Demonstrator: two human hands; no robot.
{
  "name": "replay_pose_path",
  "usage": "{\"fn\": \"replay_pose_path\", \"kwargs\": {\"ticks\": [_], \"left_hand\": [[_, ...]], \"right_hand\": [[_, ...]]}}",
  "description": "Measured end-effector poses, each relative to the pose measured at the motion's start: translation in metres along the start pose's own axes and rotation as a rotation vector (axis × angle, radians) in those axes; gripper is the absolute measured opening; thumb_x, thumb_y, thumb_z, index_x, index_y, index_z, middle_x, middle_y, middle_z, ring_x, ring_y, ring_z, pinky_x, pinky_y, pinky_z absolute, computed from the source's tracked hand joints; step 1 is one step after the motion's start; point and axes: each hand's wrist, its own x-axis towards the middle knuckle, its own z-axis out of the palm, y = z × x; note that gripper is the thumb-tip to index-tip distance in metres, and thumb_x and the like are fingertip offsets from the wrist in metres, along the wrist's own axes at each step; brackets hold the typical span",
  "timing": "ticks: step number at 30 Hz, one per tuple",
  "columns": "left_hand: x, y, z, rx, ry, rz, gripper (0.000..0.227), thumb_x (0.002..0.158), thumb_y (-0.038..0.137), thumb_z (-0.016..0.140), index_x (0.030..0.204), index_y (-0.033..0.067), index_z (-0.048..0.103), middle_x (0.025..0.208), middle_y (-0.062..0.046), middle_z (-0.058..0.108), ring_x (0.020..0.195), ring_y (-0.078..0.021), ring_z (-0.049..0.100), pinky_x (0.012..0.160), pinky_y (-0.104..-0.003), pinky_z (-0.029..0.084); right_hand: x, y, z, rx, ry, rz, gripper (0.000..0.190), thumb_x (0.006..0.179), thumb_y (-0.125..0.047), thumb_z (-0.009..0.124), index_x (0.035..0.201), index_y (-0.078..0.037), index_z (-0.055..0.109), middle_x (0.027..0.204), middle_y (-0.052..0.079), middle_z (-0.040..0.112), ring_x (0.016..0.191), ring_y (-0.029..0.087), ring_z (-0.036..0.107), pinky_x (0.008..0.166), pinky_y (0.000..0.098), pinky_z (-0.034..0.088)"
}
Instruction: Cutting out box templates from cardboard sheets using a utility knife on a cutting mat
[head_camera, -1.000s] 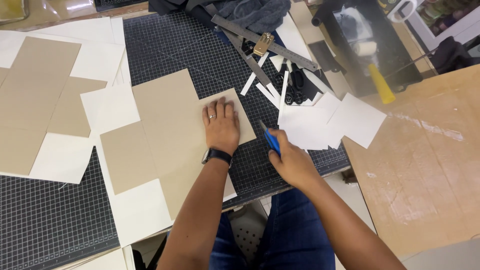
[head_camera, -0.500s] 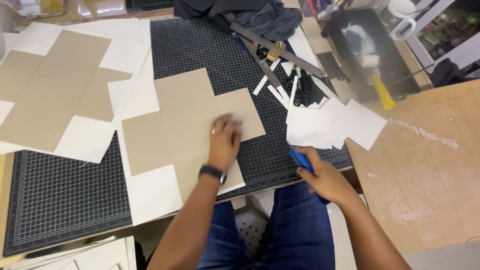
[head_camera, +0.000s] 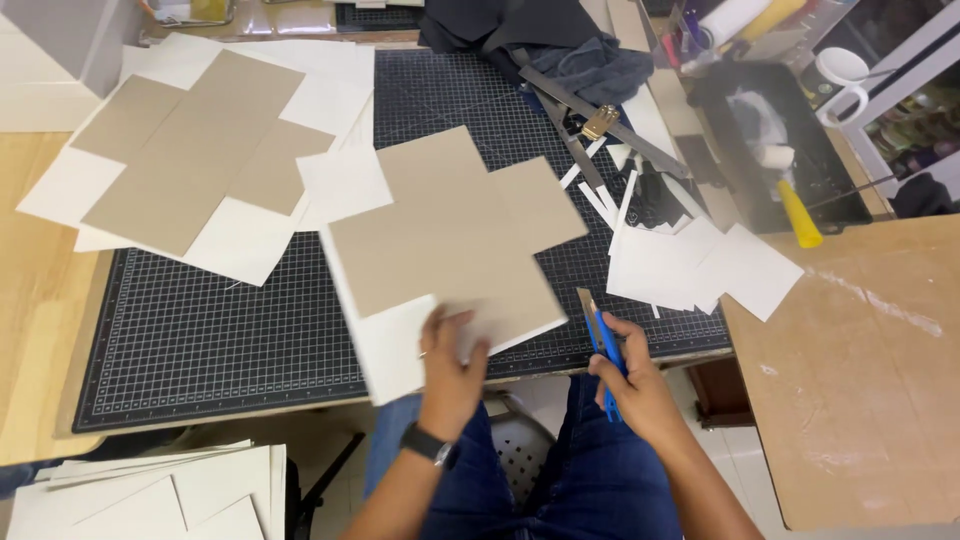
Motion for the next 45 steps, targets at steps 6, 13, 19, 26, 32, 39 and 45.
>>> {"fn": "replay_pose_path", "kwargs": {"ticks": [6,13,19,26,32,39,45], "left_hand": [[0.030,0.013,0.021,0.114,-0.140,0.154,0.035,0.093,0.010,0.065,0.128,0.0142,0.065,0.148,-0.024,0.047,0.139,-0.0488,0.047,0.110,-0.057,0.043],[0.091,-0.062,-0.001,0.692,0.210,0.408,0.043,0.094,0.022,0.069,0.136,0.0199,0.065,0.144,-0.011,0.055,0.140,-0.0344,0.044,0.112,-0.052,0.036],[0.090,-0.053,-0.008,0.805,0.107,0.358,0.043,0.103,0.029,0.055,0.145,0.0189,0.058,0.151,-0.012,0.049,0.144,-0.0343,0.036,0.119,-0.050,0.026],[0.089,-0.053,-0.007,0.779,0.082,0.320,0.043,0.104,0.028,0.054,0.146,0.0176,0.057,0.152,-0.014,0.047,0.145,-0.0356,0.033,0.119,-0.051,0.023],[0.089,-0.051,-0.008,0.775,0.064,0.306,0.044,0.104,0.027,0.054,0.147,0.0173,0.055,0.154,-0.014,0.045,0.146,-0.0359,0.031,0.120,-0.051,0.022],[0.089,-0.052,-0.008,0.755,0.047,0.302,0.045,0.104,0.027,0.055,0.147,0.0173,0.054,0.154,-0.014,0.044,0.146,-0.0361,0.030,0.121,-0.051,0.021],[0.089,-0.056,-0.006,0.765,0.059,0.288,0.045,0.103,0.028,0.056,0.147,0.0189,0.054,0.154,-0.012,0.044,0.147,-0.0350,0.031,0.121,-0.051,0.020]], "right_hand": [[0.002,-0.025,0.028,-0.389,-0.008,-0.167,0.057,0.100,-0.027,0.058,0.156,-0.027,0.043,0.087,0.025,0.078,0.082,0.041,0.079,0.070,0.0481,0.061],[0.033,-0.042,0.083,-0.649,-0.083,-0.376,0.058,0.101,-0.022,0.054,0.156,-0.024,0.037,0.124,0.031,0.068,0.098,0.052,0.072,0.074,0.0596,0.060],[0.050,-0.045,0.101,-0.739,-0.116,-0.350,0.054,0.103,-0.025,0.048,0.156,-0.026,0.034,0.135,0.026,0.064,0.104,0.048,0.072,0.079,0.0555,0.060],[0.047,-0.051,0.107,-0.801,-0.120,-0.343,0.053,0.104,-0.023,0.046,0.155,-0.024,0.033,0.131,0.026,0.065,0.100,0.047,0.073,0.075,0.0525,0.060],[0.046,-0.056,0.111,-0.844,-0.108,-0.342,0.051,0.105,-0.023,0.044,0.154,-0.022,0.031,0.127,0.027,0.066,0.093,0.046,0.075,0.069,0.0508,0.061],[0.047,-0.064,0.124,-1.023,-0.143,-0.238,0.050,0.106,-0.020,0.036,0.156,-0.017,0.030,0.114,0.022,0.068,0.084,0.039,0.076,0.064,0.0469,0.059],[0.047,-0.075,0.125,-1.122,-0.188,-0.215,0.055,0.105,-0.016,0.035,0.160,-0.016,0.028,0.109,0.020,0.067,0.081,0.037,0.076,0.061,0.0453,0.058]]}}
